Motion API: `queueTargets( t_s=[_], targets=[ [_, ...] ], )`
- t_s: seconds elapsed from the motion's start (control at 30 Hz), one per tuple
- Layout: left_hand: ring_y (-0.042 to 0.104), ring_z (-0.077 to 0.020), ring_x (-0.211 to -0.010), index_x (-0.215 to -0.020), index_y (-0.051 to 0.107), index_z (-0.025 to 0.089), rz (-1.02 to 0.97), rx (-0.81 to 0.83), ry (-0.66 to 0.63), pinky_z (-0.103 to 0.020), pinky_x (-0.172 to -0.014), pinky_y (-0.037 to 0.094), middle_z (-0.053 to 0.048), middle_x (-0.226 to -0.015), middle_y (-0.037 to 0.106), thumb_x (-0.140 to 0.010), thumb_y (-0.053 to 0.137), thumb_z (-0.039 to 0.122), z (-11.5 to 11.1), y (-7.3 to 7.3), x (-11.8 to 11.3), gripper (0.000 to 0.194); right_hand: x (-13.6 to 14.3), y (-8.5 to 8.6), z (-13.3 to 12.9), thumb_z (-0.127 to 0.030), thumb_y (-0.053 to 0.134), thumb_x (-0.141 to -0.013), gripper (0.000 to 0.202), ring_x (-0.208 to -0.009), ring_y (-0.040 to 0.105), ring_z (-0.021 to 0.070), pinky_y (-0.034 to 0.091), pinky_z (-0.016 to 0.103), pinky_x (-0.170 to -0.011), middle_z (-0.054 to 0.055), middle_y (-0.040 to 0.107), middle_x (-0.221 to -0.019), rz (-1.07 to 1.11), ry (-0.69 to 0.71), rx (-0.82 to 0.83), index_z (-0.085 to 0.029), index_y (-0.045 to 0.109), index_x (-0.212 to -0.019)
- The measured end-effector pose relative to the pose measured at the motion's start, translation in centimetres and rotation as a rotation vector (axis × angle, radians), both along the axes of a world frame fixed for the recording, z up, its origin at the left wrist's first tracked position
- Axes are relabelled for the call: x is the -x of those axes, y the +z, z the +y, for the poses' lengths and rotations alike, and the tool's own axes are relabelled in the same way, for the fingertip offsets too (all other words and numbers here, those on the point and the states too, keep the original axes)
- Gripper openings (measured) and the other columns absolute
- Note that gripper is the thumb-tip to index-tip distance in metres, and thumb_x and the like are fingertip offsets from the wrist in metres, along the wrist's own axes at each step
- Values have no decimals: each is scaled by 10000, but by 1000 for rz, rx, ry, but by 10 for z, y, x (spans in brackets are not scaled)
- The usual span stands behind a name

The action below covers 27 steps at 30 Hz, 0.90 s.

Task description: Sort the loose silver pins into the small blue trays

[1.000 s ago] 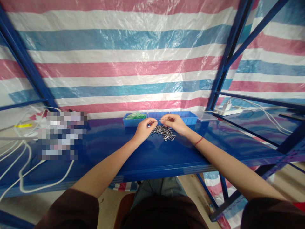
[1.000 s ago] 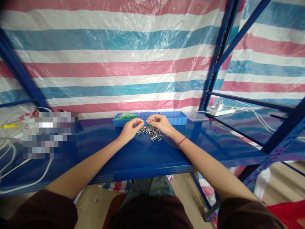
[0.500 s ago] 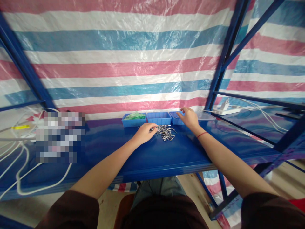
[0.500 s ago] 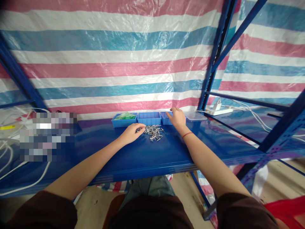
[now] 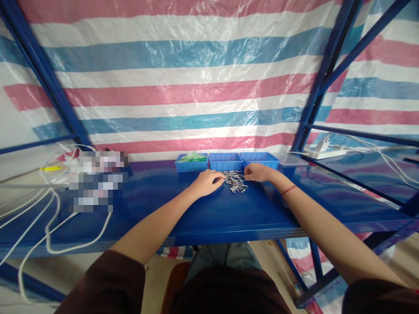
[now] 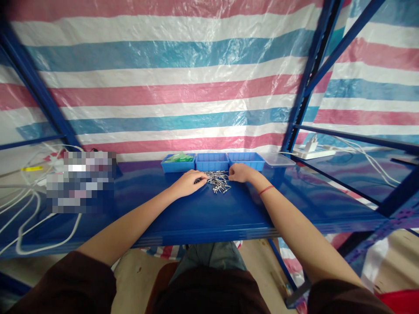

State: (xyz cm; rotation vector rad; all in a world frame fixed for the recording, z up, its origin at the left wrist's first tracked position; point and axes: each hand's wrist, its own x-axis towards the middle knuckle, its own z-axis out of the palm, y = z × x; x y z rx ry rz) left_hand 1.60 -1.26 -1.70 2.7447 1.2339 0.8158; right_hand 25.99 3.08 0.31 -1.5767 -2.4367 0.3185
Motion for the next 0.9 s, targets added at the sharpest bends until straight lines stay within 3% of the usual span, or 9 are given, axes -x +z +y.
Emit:
queueTargets(
  t_s=[0.17,0.3,0.47,0.6,0.73,0.8,0.9],
  targets=[
    [599,-173,-926,-977,648,209,20,1,-24,-326,-885,418,-19,-999,687,-854,465,273,-3,4,-2,229,6,2,-4,-182,527,-710,103,-599,548,151,364,242,-547,62,649,-709,-106,119,-86,-147,608,-764],
    [598,-176,-927,-967,648,205,19,0,-37,-330,-882,420,-22,-1003,684,-861,455,267,-4,5,-2,229,9,6,-9,-145,504,-714,138,-580,533,133,353,228,-548,40,634,-689,-85,154,-173,-149,582,-828],
    [595,-183,-918,-1043,617,201,-28,-1,-24,-331,-874,431,-33,-970,674,-840,499,287,-2,2,0,250,17,12,-16,-140,490,-729,216,-628,565,144,388,242,-617,41,652,-732,112,144,-359,-146,593,-918],
    [594,-179,-899,-1157,548,182,-136,-13,5,-308,-835,452,-61,-994,642,-828,526,352,-1,0,1,371,38,11,-27,-160,463,-753,193,-685,577,137,417,243,-640,54,672,-853,338,213,-444,-157,634,-842],
    [600,-171,-783,-928,633,163,-136,10,6,-277,-741,452,-50,-849,648,-860,473,373,-1,3,0,273,59,8,-40,-191,494,-748,169,-596,538,105,416,223,-581,20,646,-726,430,369,-368,-148,643,-817],
    [594,-168,-725,-805,639,156,-146,19,25,-263,-691,441,-41,-759,640,-875,442,386,0,4,0,311,65,9,-46,-206,500,-754,181,-556,513,93,412,218,-558,6,623,-671,448,390,-356,-143,645,-841],
    [587,-167,-694,-782,636,145,-202,19,47,-254,-661,431,-38,-729,638,-873,448,385,1,5,0,318,70,16,-49,-225,509,-762,174,-570,524,96,418,223,-564,11,633,-685,462,392,-355,-146,650,-825]
  ],
)
